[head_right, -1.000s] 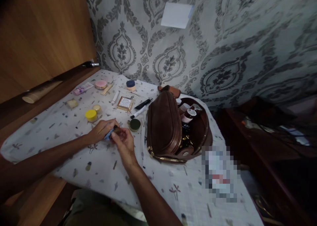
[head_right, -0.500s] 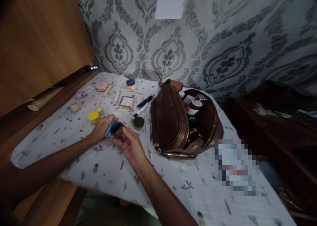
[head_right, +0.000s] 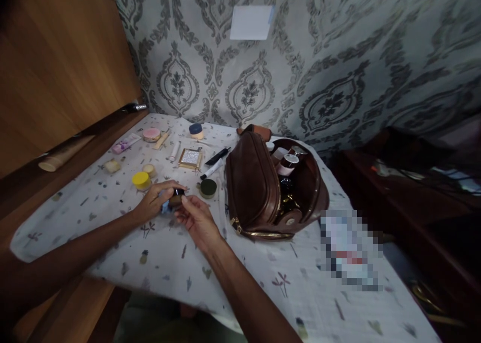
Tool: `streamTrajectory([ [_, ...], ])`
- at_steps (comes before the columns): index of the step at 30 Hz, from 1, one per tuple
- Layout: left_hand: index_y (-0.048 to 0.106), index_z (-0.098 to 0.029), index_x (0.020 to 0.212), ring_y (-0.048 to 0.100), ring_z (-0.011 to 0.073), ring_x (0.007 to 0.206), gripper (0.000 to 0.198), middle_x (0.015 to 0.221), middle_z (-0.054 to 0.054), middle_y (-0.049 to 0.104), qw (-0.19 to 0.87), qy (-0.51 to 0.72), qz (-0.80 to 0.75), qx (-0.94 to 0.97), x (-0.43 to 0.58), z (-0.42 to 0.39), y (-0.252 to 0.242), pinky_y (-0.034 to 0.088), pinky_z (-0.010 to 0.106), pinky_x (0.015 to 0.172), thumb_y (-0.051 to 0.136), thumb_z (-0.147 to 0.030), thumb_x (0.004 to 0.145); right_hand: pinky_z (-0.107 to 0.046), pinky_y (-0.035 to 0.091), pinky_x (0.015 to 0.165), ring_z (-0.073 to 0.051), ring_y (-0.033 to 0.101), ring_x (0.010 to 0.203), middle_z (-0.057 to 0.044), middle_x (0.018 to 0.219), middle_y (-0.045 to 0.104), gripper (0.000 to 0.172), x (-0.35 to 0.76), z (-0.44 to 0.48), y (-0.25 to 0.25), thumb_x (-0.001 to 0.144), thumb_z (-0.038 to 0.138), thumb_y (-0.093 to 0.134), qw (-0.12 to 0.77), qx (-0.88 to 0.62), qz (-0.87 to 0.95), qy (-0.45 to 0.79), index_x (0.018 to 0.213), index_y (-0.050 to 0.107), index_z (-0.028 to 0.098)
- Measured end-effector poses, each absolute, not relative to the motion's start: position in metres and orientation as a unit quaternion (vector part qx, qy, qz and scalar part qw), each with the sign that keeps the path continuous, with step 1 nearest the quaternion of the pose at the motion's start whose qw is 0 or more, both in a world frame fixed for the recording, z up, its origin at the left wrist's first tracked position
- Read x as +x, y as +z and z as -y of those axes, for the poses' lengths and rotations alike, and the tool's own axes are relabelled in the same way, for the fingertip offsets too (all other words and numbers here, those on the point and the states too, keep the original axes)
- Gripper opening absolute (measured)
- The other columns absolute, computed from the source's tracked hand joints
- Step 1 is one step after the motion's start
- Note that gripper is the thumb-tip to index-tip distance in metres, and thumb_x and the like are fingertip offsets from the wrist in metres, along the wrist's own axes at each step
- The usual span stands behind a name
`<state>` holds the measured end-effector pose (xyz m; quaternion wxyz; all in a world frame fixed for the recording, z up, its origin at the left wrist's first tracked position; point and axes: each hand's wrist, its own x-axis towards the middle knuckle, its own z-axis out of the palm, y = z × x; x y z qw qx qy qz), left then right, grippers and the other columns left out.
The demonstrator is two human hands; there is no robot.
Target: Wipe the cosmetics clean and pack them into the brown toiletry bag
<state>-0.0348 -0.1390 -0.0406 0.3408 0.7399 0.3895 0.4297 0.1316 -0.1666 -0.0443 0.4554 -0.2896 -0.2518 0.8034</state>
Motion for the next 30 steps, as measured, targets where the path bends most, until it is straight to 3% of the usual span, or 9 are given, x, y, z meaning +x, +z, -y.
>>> streamTrajectory([
  [4,0.066,-0.014,0.078,0.057,0.0155,0.067,0.058,0.070,0.002,0.062,0.354,0.424,-0.428,0.715,-0.038,0.139,-0.040,0.045,0.028,0.067,0.037,-0.060,0.097,-0.016,0.048,0.051,-0.006,0.060,0.055,0.004,0.069,0.067,0.038,0.132,0.166,-0.045,0.059,0.031,0.093,0.435,-0.292,0.245,0.816,0.076,0.062,0.017],
  [7,0.063,-0.015,0.077,0.056,0.0155,0.069,0.054,0.070,0.001,0.061,0.336,0.438,-0.445,0.705,-0.038,0.140,-0.039,0.044,0.027,0.068,0.041,-0.061,0.096,-0.015,0.048,0.051,-0.005,0.059,0.054,0.005,0.071,0.068,0.040,0.131,0.166,-0.045,0.058,0.026,0.093,0.427,-0.289,0.256,0.817,0.087,0.066,0.017],
  [11,0.062,-0.017,0.097,0.055,0.0158,0.074,0.050,0.079,0.001,0.060,0.317,0.488,-0.460,0.671,-0.035,0.142,-0.039,0.045,0.028,0.072,0.037,-0.060,0.097,-0.016,0.051,0.058,-0.005,0.061,0.059,0.003,0.082,0.072,0.039,0.131,0.165,-0.045,0.063,0.024,0.090,0.438,-0.272,0.260,0.816,0.095,0.069,0.018],
  [16,0.050,-0.019,0.121,0.058,0.0171,0.085,0.048,0.099,0.005,0.060,0.303,0.507,-0.443,0.675,-0.033,0.148,-0.046,0.047,0.030,0.077,0.032,-0.058,0.099,-0.023,0.057,0.071,-0.013,0.071,0.075,0.000,0.090,0.076,0.045,0.131,0.159,-0.050,0.057,0.024,0.092,0.492,-0.281,0.216,0.795,0.093,0.066,0.021],
  [22,0.039,-0.021,0.136,0.054,0.0289,0.118,0.074,0.128,0.015,0.053,0.201,0.455,-0.354,0.792,-0.033,0.146,-0.053,0.045,0.044,0.100,0.068,-0.060,0.081,-0.024,0.055,0.068,-0.013,0.068,0.072,0.003,0.083,0.073,0.045,0.128,0.161,-0.050,0.054,0.024,0.093,0.513,-0.308,0.230,0.768,0.087,0.063,0.022],
  [27,0.050,-0.020,0.124,0.059,0.0256,0.107,0.045,0.114,0.012,0.061,0.162,0.414,-0.318,0.837,-0.034,0.145,-0.046,0.047,0.042,0.094,0.060,-0.049,0.091,-0.020,0.053,0.067,-0.009,0.064,0.070,0.003,0.082,0.071,0.040,0.129,0.163,-0.048,0.058,0.034,0.092,0.499,-0.306,0.260,0.768,0.084,0.065,0.021],
  [30,0.052,-0.019,0.120,0.061,0.0222,0.097,0.043,0.106,0.010,0.063,0.155,0.415,-0.329,0.834,-0.037,0.146,-0.045,0.050,0.035,0.087,0.057,-0.052,0.093,-0.020,0.053,0.066,-0.009,0.062,0.069,0.002,0.083,0.070,0.035,0.130,0.164,-0.048,0.065,0.041,0.088,0.492,-0.310,0.271,0.767,0.083,0.067,0.020],
])
